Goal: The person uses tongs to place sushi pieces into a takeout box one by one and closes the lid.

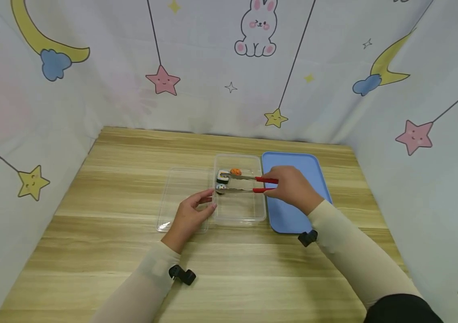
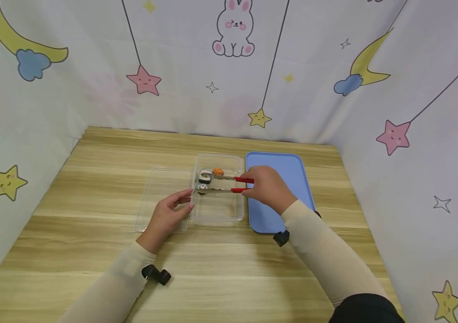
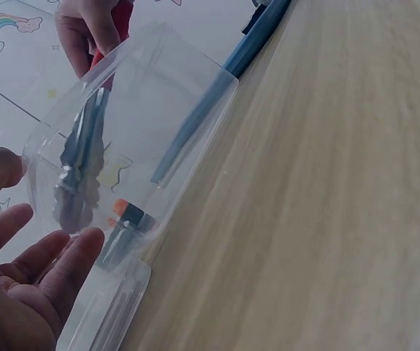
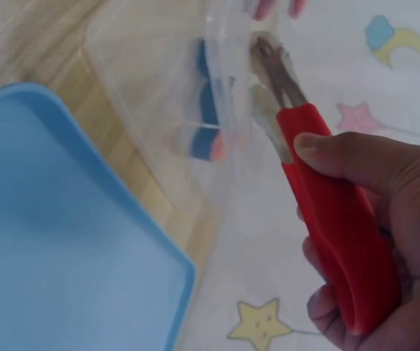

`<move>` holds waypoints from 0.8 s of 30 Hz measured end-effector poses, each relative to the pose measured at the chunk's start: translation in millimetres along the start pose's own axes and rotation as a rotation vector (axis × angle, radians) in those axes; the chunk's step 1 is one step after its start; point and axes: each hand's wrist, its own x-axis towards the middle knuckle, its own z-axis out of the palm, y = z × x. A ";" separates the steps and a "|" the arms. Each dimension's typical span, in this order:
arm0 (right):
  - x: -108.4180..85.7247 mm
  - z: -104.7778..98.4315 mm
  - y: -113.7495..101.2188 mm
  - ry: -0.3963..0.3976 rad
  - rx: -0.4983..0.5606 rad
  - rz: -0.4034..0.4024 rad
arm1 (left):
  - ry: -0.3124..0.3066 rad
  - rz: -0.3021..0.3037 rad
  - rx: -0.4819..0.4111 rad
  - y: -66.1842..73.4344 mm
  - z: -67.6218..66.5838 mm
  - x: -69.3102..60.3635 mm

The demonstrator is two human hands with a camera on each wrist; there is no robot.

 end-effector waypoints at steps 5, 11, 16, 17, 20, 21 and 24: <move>-23.8 -17.7 16.2 0.082 0.022 0.025 | 0.003 0.003 0.007 -1.0 1.3 -0.7; -77.1 -35.7 55.0 0.215 0.077 0.129 | -0.010 0.003 0.001 -2.1 0.4 0.4; -131.0 -44.3 85.9 0.252 0.138 0.294 | -0.005 -0.016 0.035 -4.7 -0.7 0.7; -140.6 -44.5 90.9 0.250 0.139 0.321 | -0.003 -0.017 0.038 -5.0 -1.2 0.1; -166.9 -43.0 105.7 0.217 0.123 0.415 | -0.005 -0.010 0.035 -1.3 -1.1 -1.8; -174.7 -41.8 110.1 0.200 0.106 0.441 | -0.007 -0.009 0.032 3.2 -0.3 -3.1; -195.6 -38.1 121.7 0.150 0.093 0.501 | -0.013 -0.015 0.015 17.1 1.6 -6.6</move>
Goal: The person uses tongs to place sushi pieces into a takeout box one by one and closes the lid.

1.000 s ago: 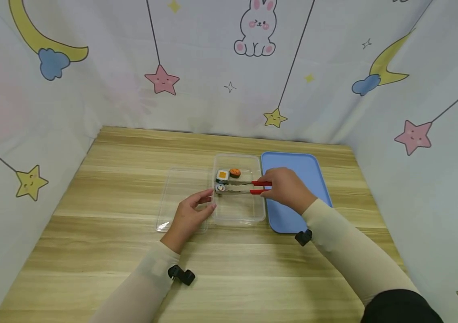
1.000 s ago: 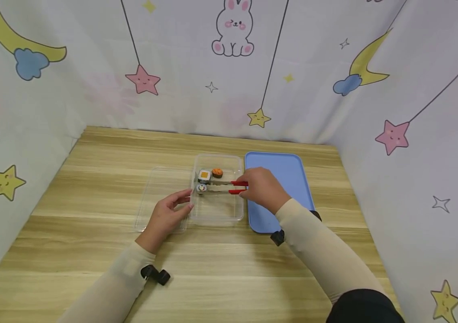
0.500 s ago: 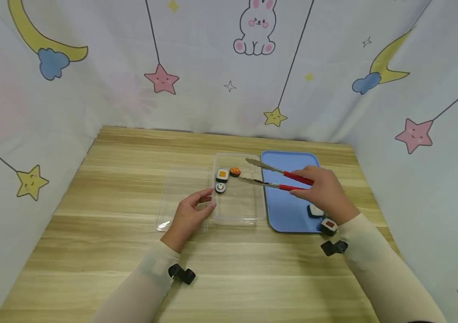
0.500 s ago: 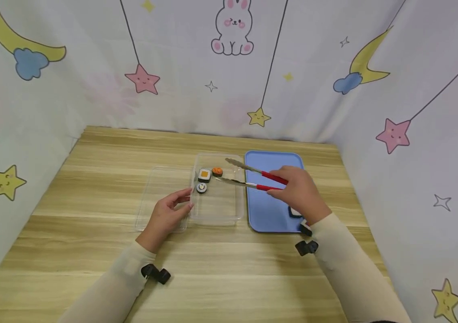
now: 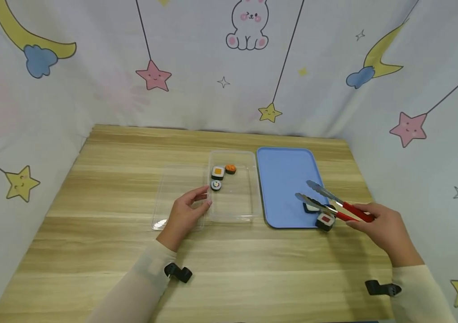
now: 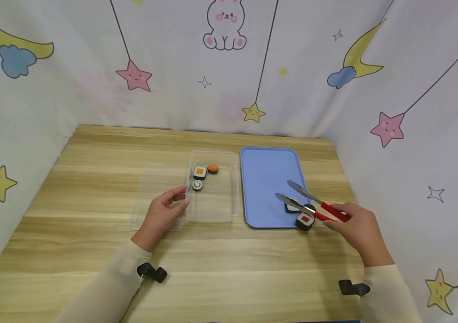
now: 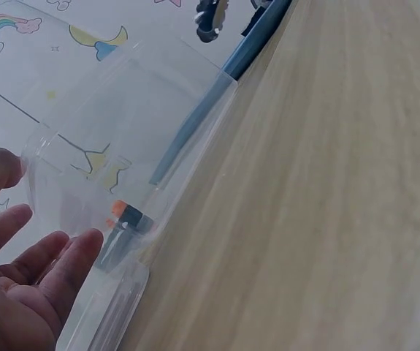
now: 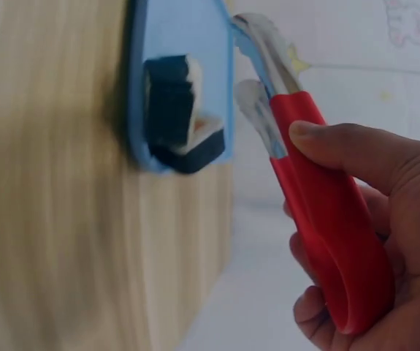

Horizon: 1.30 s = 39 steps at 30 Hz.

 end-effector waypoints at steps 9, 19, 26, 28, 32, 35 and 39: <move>-14.0 -1.3 13.9 -0.030 -0.068 -0.025 | -0.002 -0.020 -0.020 12.5 0.6 -3.3; -8.6 -9.7 -6.5 -0.006 -0.180 -0.120 | -0.012 -0.036 -0.023 11.3 -0.4 -3.0; -6.5 -10.0 -8.2 0.008 -0.191 -0.138 | 0.004 -0.035 -0.006 -10.7 0.6 4.4; -5.8 -9.2 -8.3 0.029 -0.187 -0.151 | 0.006 -0.037 -0.002 -14.2 0.3 5.3; -4.3 -7.3 -9.7 0.075 -0.157 -0.173 | 0.005 -0.030 -0.011 -15.9 0.3 6.3; -2.5 -6.7 -12.2 0.097 -0.132 -0.170 | 0.000 -0.024 -0.033 -16.8 0.2 7.1; 0.0 -8.7 -16.4 0.093 -0.138 -0.168 | -0.003 -0.015 -0.053 -19.3 -0.2 7.5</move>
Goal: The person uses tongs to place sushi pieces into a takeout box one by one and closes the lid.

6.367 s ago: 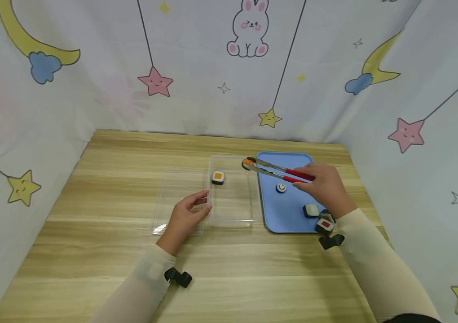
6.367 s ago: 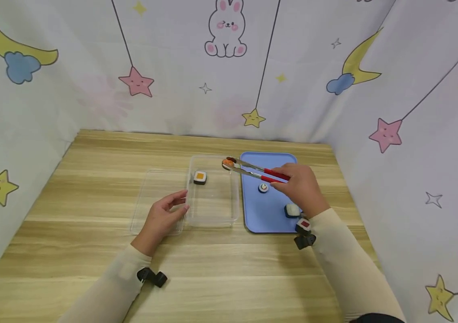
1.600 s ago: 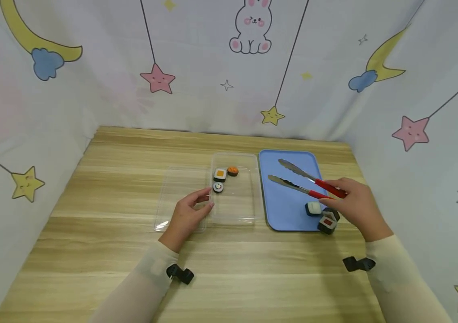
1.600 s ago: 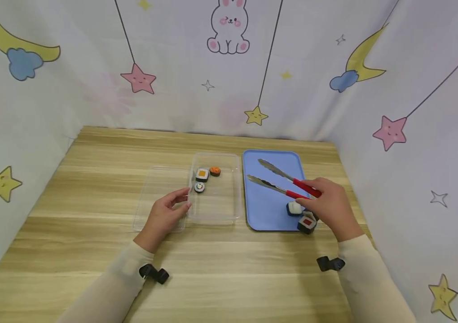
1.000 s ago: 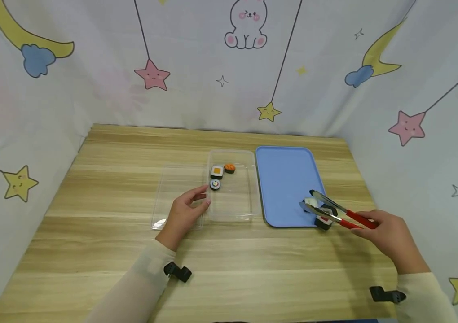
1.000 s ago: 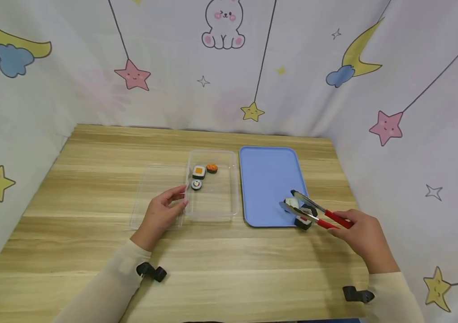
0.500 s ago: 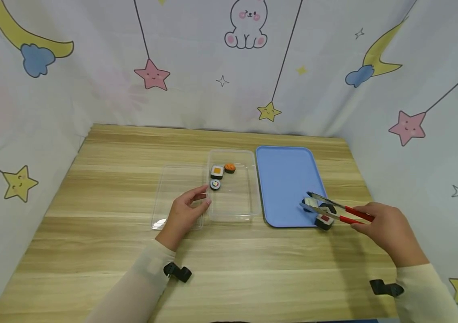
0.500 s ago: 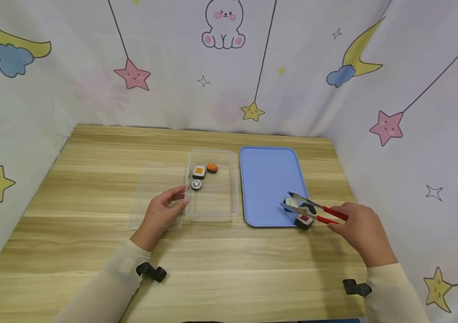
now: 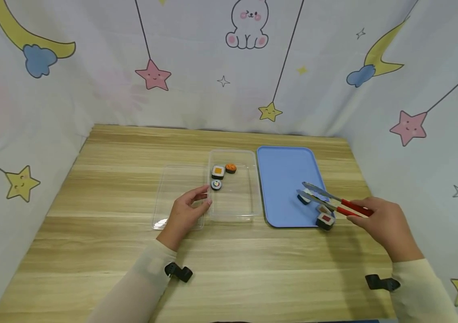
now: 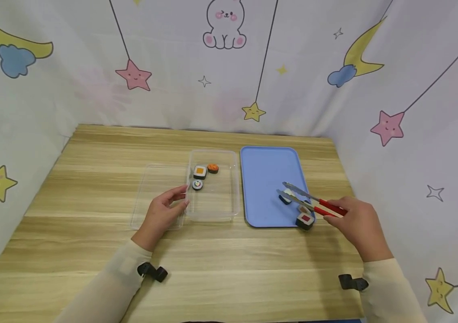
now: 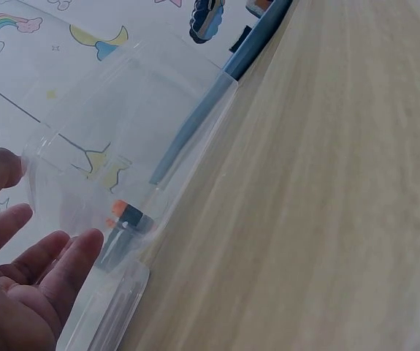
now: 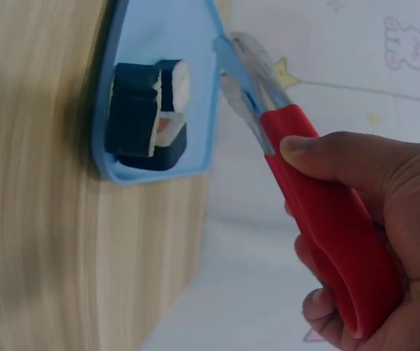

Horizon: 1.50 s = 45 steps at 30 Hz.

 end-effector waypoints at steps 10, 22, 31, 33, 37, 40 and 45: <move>4.4 -3.7 -0.7 -0.070 -0.053 0.015 | 0.002 0.013 0.018 -0.3 -0.8 -0.9; 8.5 3.1 -4.6 -0.042 -0.071 -0.024 | -0.004 0.011 0.028 -0.7 -0.6 -0.3; 9.1 -0.6 -12.7 0.040 -0.011 -0.041 | -0.005 0.015 0.046 -1.4 -1.2 -0.9; 11.9 -2.8 -17.7 0.061 0.011 -0.050 | -0.007 0.014 0.044 -2.5 -1.3 -0.9; 21.9 -7.9 -32.6 0.096 0.065 -0.081 | -0.005 0.012 0.039 -3.2 -1.5 -0.9; 32.3 -9.7 -49.7 0.087 0.113 -0.108 | 0.000 0.006 0.040 -2.3 -1.4 -1.4; 52.6 -1.1 -83.8 0.040 0.164 -0.163 | 0.003 0.002 0.036 -1.0 -0.7 -0.9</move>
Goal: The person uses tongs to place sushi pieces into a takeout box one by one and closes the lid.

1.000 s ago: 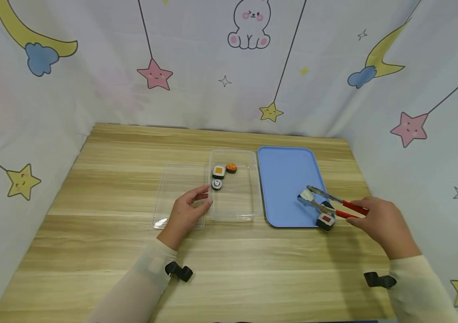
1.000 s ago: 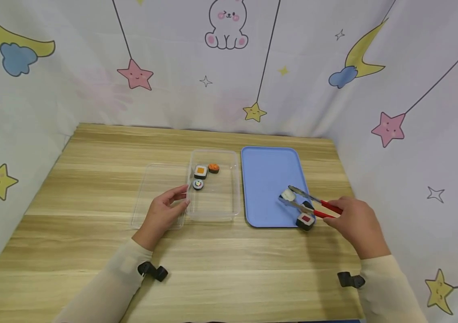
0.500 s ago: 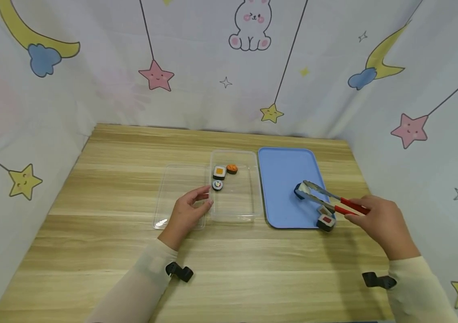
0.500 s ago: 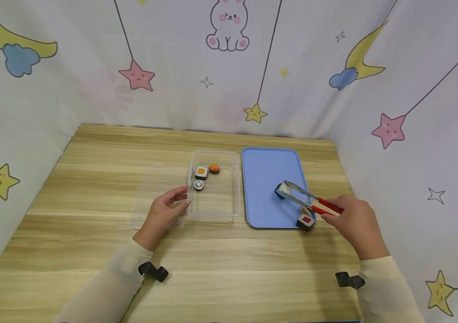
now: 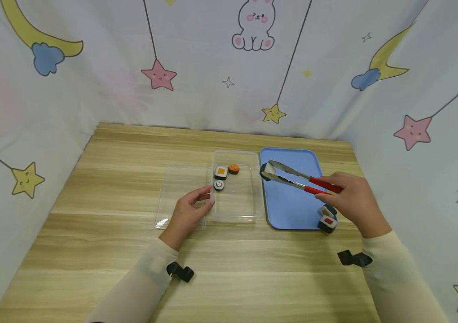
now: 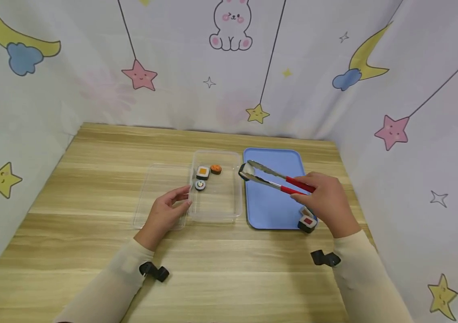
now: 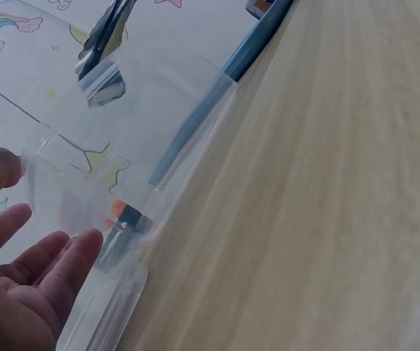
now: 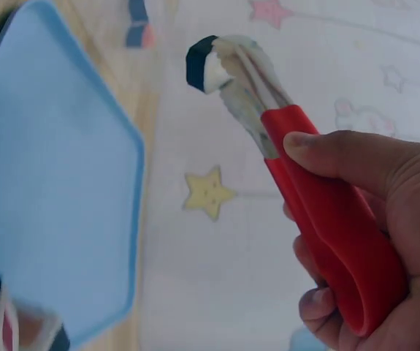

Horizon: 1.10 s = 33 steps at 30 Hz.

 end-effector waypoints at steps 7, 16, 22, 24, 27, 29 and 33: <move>33.2 40.7 -28.6 -0.120 -0.024 -0.087 | -0.005 -0.017 -0.007 -0.8 0.7 2.3; 69.3 67.1 -51.2 -0.219 -0.178 -0.204 | 0.003 0.020 -0.007 -0.3 0.2 0.4; 79.9 73.6 -59.5 -0.251 -0.208 -0.235 | 0.000 0.035 0.000 -1.6 -1.0 0.9; 80.7 75.0 -61.4 -0.252 -0.207 -0.237 | -0.001 0.036 0.001 -1.4 -1.2 0.8; 80.0 75.3 -60.4 -0.248 -0.196 -0.231 | 0.001 0.036 0.005 -1.9 -0.8 0.8; 78.0 73.2 -57.2 -0.238 -0.176 -0.216 | 0.004 0.036 0.004 -2.2 -0.5 1.0; 69.5 60.1 -44.8 -0.195 -0.140 -0.175 | 0.003 0.036 0.004 -2.0 -0.6 0.9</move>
